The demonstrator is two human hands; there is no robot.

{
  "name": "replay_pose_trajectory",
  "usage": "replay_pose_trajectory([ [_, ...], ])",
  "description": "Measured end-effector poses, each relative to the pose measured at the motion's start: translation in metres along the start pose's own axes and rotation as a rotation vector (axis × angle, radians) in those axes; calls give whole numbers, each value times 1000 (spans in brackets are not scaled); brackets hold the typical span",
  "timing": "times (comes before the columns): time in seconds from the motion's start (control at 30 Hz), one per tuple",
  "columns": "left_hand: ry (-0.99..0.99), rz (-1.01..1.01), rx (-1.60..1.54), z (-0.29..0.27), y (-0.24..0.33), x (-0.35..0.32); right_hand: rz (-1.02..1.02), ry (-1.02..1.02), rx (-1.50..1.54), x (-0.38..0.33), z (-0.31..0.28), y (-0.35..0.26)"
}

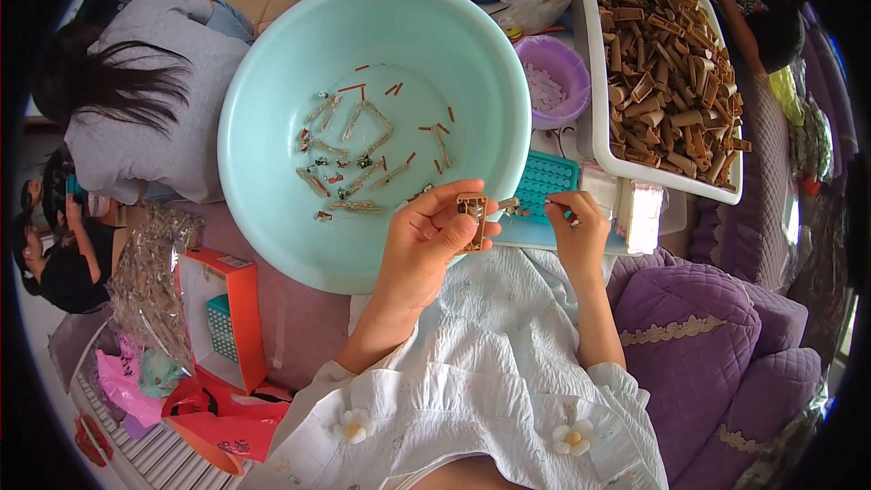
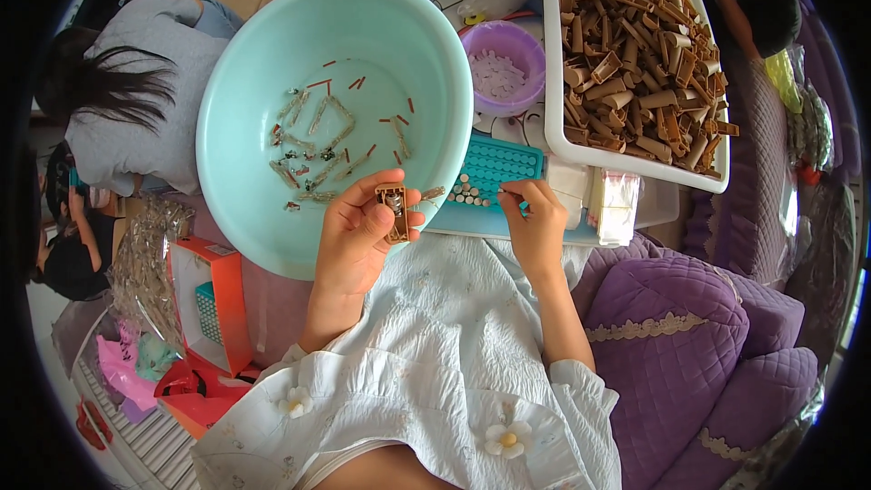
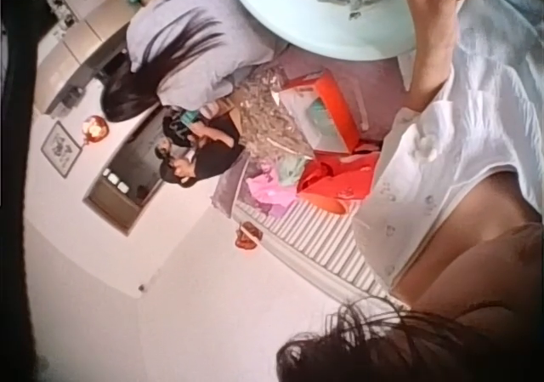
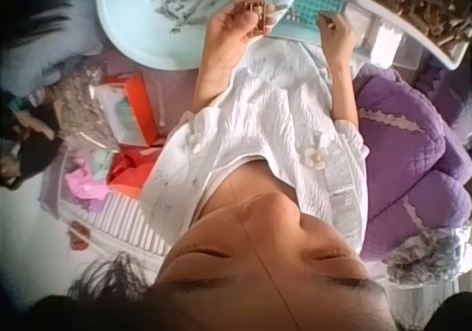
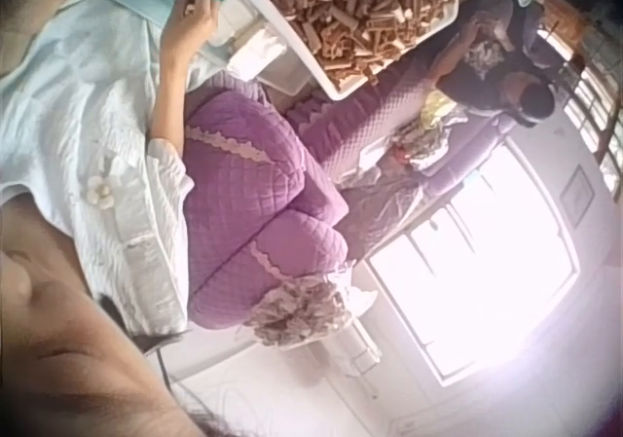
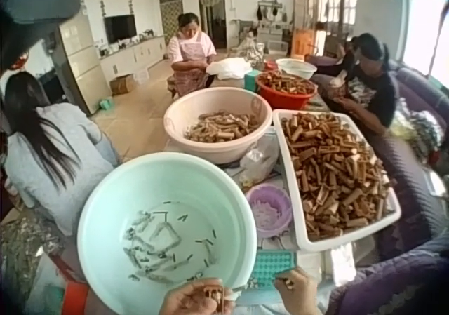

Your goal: The person assembles small wooden and plastic components by hand, inserting metal parts into them.

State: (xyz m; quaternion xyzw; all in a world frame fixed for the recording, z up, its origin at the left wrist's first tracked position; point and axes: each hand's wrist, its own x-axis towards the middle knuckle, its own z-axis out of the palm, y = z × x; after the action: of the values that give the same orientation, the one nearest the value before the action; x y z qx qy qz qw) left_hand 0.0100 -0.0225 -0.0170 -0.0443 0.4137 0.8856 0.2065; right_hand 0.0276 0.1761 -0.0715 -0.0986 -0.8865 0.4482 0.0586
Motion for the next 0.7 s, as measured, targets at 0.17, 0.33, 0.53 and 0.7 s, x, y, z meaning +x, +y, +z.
replay_pose_trajectory([
  [0.17, 0, -39, -40, 5, 0, -2, -289, 107, 148, 2, -15, -60],
  [0.33, -3, -72, -20, 9, -1, -2, -447, 87, 191, 4, -13, -93],
  [0.53, -3, -38, 23, 11, 1, -3, -524, -21, 111, 8, -14, -96],
  [0.7, 27, 11, 197, 13, 7, -1, -620, 0, 69, 13, -9, -99],
])
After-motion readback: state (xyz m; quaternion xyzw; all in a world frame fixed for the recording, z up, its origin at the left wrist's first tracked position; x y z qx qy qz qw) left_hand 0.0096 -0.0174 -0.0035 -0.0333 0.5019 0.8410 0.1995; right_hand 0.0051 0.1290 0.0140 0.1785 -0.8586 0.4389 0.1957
